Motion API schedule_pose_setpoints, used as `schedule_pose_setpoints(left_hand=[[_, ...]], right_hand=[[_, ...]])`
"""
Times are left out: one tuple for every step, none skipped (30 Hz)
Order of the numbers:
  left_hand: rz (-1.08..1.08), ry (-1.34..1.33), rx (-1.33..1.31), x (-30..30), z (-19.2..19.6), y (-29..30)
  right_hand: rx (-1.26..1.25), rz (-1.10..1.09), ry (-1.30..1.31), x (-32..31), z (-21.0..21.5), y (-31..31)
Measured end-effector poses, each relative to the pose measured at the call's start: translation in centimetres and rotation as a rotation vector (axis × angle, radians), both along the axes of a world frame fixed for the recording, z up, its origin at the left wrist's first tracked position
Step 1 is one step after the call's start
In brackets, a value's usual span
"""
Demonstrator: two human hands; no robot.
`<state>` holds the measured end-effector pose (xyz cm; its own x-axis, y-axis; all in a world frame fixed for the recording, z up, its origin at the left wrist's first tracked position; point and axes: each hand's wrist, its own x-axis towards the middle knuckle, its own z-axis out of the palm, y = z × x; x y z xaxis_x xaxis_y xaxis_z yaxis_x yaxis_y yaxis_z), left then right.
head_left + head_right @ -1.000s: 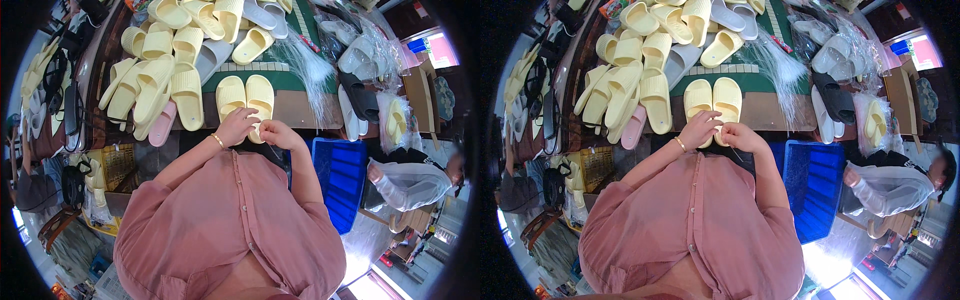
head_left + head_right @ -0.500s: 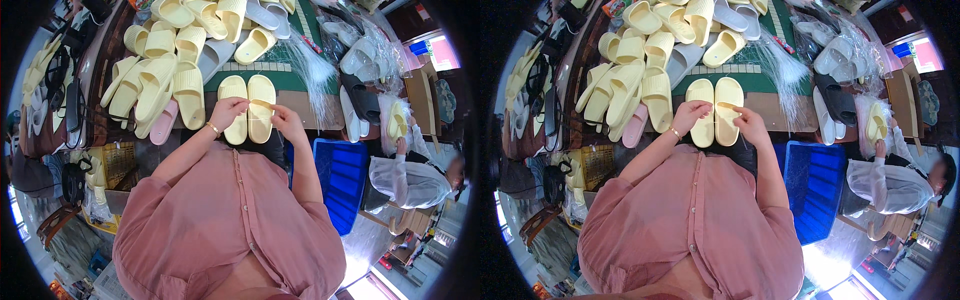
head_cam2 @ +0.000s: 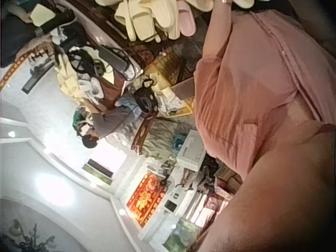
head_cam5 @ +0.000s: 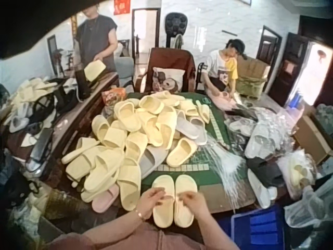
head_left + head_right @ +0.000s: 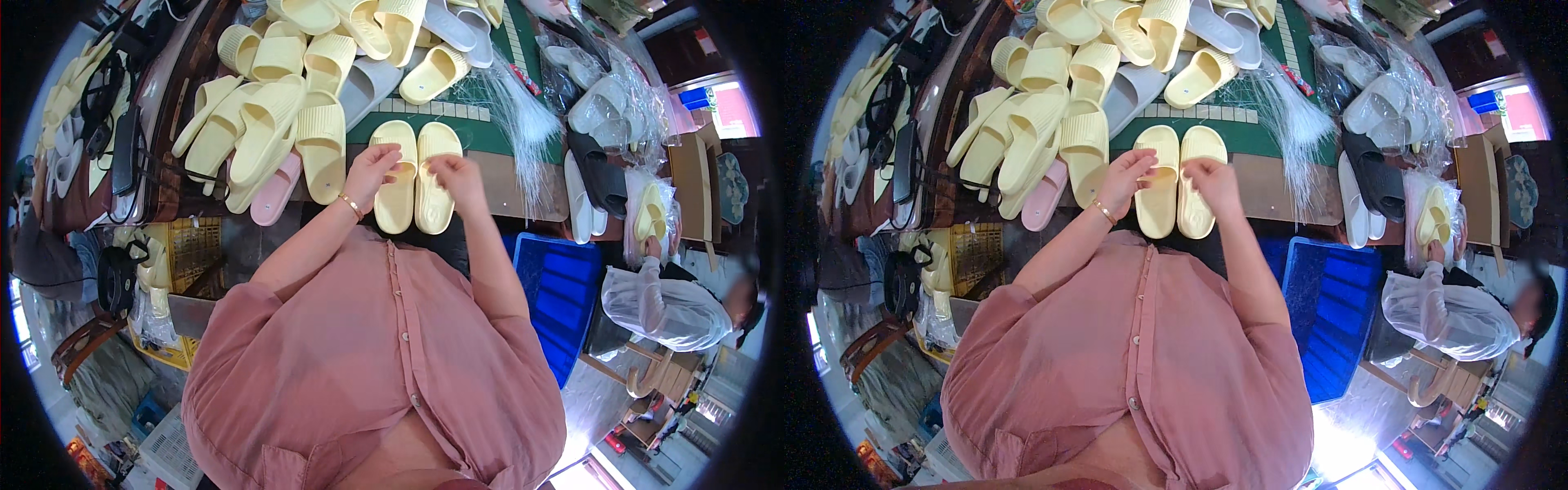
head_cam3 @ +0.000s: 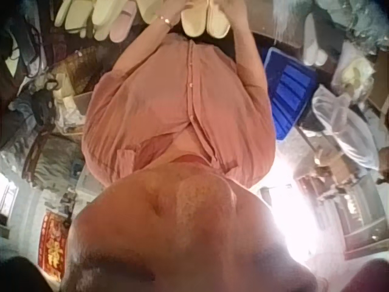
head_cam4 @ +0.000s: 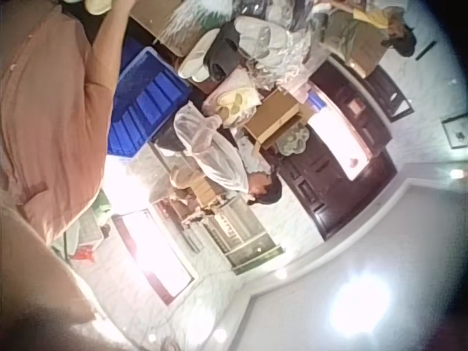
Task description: The person selects pairs of slippers from a table and secures each pair together by threading plastic tag fasteners through them by hand.
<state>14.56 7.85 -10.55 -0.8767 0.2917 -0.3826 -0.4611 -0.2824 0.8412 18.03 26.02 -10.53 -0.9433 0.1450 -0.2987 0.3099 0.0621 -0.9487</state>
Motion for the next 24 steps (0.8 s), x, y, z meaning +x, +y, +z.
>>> schedule_pose_setpoints(left_hand=[[-0.038, -0.044, -0.028, 0.0, -0.7, -0.4], [-0.075, -0.088, -0.056, 0.1, -1.5, -0.7], [-0.075, -0.120, -0.081, 0.3, -1.8, -0.6], [-0.069, -0.119, -0.080, 0.6, -2.3, -0.6], [-0.083, -0.153, -0.110, 0.9, -2.9, -0.6], [-0.096, -0.187, -0.140, 1.2, -3.6, -0.6], [-0.136, -0.197, -0.149, 1.5, -4.0, -0.6], [-0.129, -0.196, -0.149, 1.7, -4.4, -0.5], [-0.147, -0.212, -0.160, 2.0, -4.6, -0.5], [-0.165, -0.228, -0.171, 2.1, -4.7, -0.4], [-0.176, -0.233, -0.178, 2.0, -5.0, -0.2], [-0.171, -0.231, -0.179, 2.1, -5.1, -0.1], [-0.159, -0.221, -0.195, 2.1, -5.2, 0.1], [-0.149, -0.210, -0.210, 2.1, -5.3, 0.4], [-0.141, -0.209, -0.218, 2.2, -5.4, 0.4], [-0.133, -0.209, -0.219, 2.3, -5.5, 0.5], [-0.123, -0.174, -0.249, 2.4, -5.8, 0.5], [-0.116, -0.139, -0.278, 2.5, -6.0, 0.7], [-0.112, -0.139, -0.278, 2.5, -6.3, 0.8], [-0.118, -0.070, -0.347, 2.6, -6.6, 0.9], [-0.126, -0.001, -0.414, 2.5, -7.0, 1.1], [-0.126, -0.001, -0.414, 2.5, -7.4, 1.3], [-0.166, 0.104, -0.505, 2.5, -7.8, 1.4], [-0.203, 0.207, -0.597, 2.5, -8.1, 1.4]], right_hand=[[-0.047, -0.059, 0.031, -1.1, 0.3, 0.8], [-0.094, -0.117, 0.062, -2.4, 0.4, 1.6], [-0.093, -0.114, 0.062, -3.7, 0.3, 2.4], [-0.197, -0.159, 0.094, -4.9, 0.2, 3.0], [-0.302, -0.204, 0.125, -6.1, 0.1, 3.4], [-0.303, -0.196, 0.124, -7.4, -0.1, 3.7], [-0.326, -0.194, 0.107, -8.5, -0.3, 4.0], [-0.348, -0.192, 0.090, -9.5, -0.5, 4.2], [-0.341, -0.171, 0.089, -10.4, -0.8, 4.4], [-0.343, -0.165, 0.090, -11.1, -1.1, 4.5], [-0.306, -0.148, 0.062, -11.8, -1.5, 4.6], [-0.270, -0.132, 0.034, -12.4, -1.9, 4.7], [-0.284, -0.082, -0.008, -13.0, -2.4, 4.9], [-0.286, -0.079, -0.006, -13.4, -2.8, 5.2], [-0.230, -0.004, -0.080, -13.8, -2.8, 4.9], [-0.174, 0.071, -0.154, -14.0, -2.9, 4.7], [-0.155, 0.079, -0.190, -14.2, -3.0, 4.5], [-0.155, 0.082, -0.189, -14.4, -3.1, 4.5], [-0.109, 0.108, -0.209, -14.6, -3.2, 4.6], [-0.062, 0.134, -0.229, -14.9, -3.3, 4.6], [-0.062, 0.134, -0.229, -15.1, -3.5, 4.8], [0.004, 0.102, -0.214, -15.5, -3.7, 4.9], [0.070, 0.069, -0.199, -15.9, -3.9, 5.1], [0.070, 0.072, -0.199, -16.3, -3.9, 5.3]])
